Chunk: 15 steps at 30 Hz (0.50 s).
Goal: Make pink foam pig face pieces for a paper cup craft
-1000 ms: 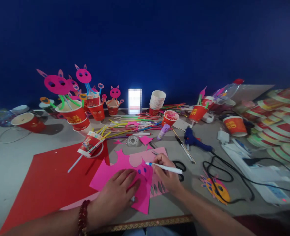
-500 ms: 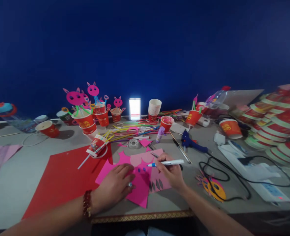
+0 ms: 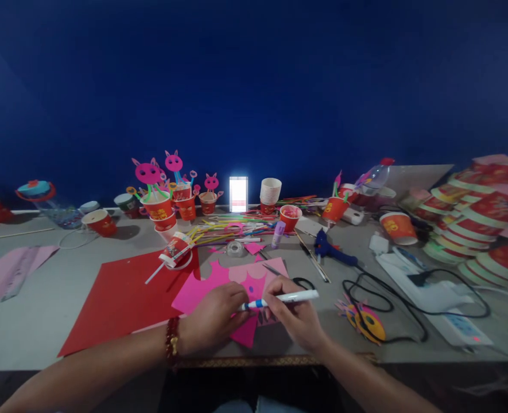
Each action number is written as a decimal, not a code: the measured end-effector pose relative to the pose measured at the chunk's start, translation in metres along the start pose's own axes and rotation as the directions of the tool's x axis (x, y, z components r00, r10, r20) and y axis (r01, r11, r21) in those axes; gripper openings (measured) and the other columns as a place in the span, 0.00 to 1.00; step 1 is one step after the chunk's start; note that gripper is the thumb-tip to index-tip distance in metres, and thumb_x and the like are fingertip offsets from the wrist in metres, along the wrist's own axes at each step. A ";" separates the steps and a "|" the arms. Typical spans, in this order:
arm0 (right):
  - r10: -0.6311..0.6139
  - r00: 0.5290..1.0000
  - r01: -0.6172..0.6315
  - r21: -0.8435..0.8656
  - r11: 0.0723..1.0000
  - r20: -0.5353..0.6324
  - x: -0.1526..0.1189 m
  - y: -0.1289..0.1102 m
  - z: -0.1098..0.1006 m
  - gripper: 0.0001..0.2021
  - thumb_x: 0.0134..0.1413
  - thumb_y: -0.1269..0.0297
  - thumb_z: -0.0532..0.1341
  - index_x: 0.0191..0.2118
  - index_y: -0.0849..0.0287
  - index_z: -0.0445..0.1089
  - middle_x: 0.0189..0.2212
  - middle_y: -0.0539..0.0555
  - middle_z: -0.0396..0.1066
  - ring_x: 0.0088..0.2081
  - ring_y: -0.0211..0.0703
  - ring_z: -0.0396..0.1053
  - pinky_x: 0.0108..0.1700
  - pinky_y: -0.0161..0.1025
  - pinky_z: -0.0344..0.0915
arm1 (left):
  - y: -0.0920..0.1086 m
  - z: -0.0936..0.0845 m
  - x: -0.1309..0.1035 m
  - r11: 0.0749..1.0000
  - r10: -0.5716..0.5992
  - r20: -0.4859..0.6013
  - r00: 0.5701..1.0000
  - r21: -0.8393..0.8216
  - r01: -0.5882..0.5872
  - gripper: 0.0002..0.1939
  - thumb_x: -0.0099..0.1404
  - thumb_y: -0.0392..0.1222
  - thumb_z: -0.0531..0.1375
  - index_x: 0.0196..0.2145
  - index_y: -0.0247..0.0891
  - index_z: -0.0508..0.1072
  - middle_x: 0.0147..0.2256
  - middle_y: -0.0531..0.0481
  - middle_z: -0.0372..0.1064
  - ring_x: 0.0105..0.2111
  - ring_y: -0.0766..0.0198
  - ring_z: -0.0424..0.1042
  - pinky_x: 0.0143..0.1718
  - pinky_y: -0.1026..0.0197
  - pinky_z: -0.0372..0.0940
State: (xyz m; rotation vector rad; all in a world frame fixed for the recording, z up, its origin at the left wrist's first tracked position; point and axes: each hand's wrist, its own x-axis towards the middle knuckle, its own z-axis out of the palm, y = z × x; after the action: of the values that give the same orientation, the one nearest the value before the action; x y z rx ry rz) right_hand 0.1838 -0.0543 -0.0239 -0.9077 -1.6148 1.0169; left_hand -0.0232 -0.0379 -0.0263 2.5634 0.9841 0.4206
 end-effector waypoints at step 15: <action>-0.055 0.998 0.056 0.020 0.998 -0.027 -0.013 -0.012 0.021 0.22 0.65 0.52 0.54 0.20 0.55 0.60 0.19 0.48 0.59 0.23 0.39 0.58 0.27 0.38 0.57 | 0.036 -0.016 -0.015 0.996 -0.073 0.060 0.996 -0.054 0.076 0.34 0.72 0.66 0.41 0.31 0.37 0.72 0.27 0.49 0.72 0.25 0.63 0.66 0.26 0.63 0.51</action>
State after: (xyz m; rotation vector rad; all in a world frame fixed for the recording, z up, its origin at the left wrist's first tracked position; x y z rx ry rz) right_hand 0.1654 -0.0743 -0.0210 -0.8543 -1.5962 0.9783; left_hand -0.0195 -0.0693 0.0015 2.4656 1.0284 0.3466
